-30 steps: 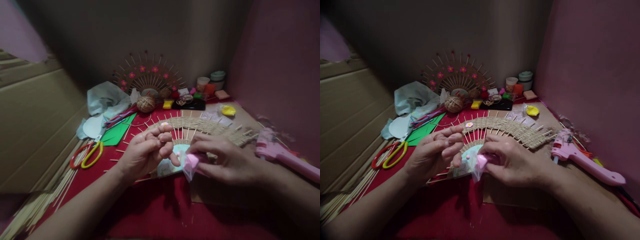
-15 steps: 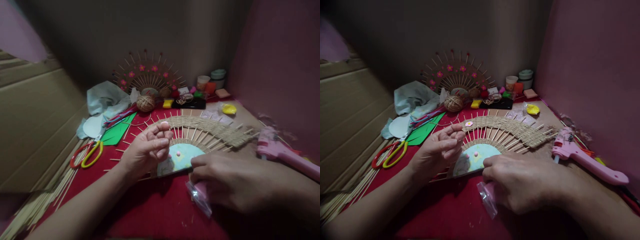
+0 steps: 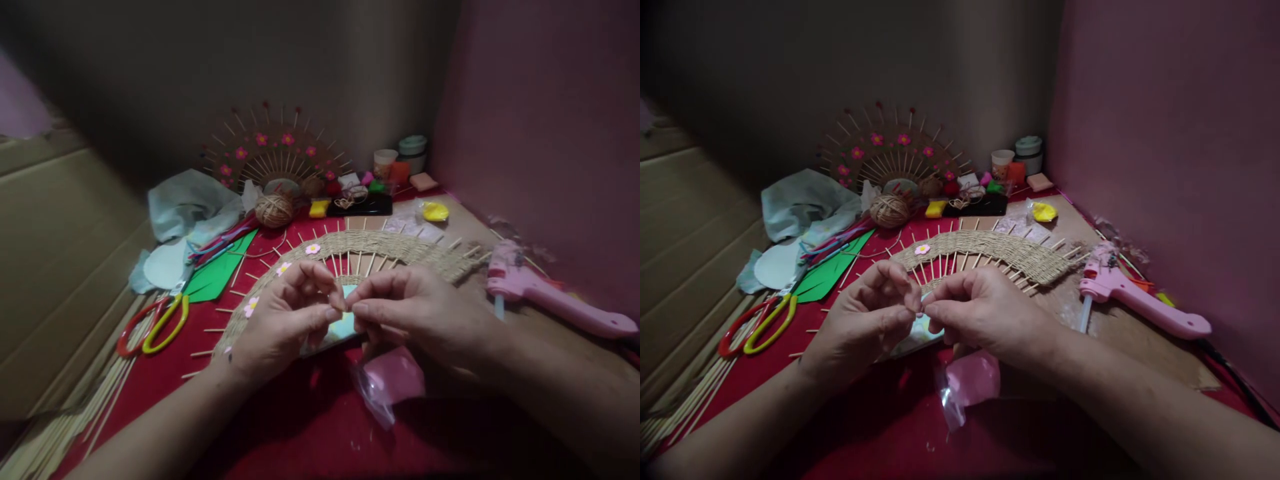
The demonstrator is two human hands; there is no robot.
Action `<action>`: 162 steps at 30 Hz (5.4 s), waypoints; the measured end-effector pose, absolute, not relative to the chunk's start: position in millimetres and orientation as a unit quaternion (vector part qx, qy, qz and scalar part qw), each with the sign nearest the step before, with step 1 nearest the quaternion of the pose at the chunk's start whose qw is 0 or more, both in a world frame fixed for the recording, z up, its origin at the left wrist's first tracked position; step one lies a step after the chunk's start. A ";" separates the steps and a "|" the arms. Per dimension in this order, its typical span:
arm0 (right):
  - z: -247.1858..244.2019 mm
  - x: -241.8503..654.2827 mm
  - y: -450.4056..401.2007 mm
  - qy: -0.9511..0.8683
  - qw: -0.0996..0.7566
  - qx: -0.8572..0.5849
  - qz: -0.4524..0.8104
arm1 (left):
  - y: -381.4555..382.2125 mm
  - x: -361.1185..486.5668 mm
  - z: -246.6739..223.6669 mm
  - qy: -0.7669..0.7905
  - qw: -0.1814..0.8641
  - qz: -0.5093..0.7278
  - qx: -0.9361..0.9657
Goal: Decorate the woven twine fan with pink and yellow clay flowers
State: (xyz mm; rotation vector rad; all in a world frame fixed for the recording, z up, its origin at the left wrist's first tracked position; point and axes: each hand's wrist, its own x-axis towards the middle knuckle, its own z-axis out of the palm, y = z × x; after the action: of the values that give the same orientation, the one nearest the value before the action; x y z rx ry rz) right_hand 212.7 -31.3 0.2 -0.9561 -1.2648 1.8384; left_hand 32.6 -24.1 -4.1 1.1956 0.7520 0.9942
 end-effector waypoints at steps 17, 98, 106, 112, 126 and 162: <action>1.1 212.2 -27.3 -0.472 0.320 -0.377 0.730 | -33.0 32.4 -10.1 0.330 0.579 0.417 0.618; -2.9 219.5 -22.2 -0.652 0.287 -0.386 0.586 | -14.5 32.4 -8.6 0.348 0.701 0.414 0.465; 1.9 224.3 -23.1 -0.856 0.198 -0.373 0.297 | -13.0 29.8 -9.0 0.319 0.741 0.406 0.429; 5.8 227.1 -23.9 -0.877 0.155 -0.381 0.249 | -12.5 28.8 -8.7 0.313 0.756 0.395 0.417; 1.7 243.2 -19.6 -0.889 0.084 -0.354 0.279 | -11.2 25.8 -10.2 0.312 0.764 0.362 0.435; 2.1 233.6 -39.1 -0.922 -0.004 -0.348 0.167 | -12.9 16.5 -13.7 0.261 0.741 0.335 0.520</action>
State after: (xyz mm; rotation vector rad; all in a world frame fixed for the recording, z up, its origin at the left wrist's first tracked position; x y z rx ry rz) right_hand 233.6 -39.1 2.1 -1.0969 -2.9055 0.5274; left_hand 16.5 -12.9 -13.7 1.1404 0.5724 0.7354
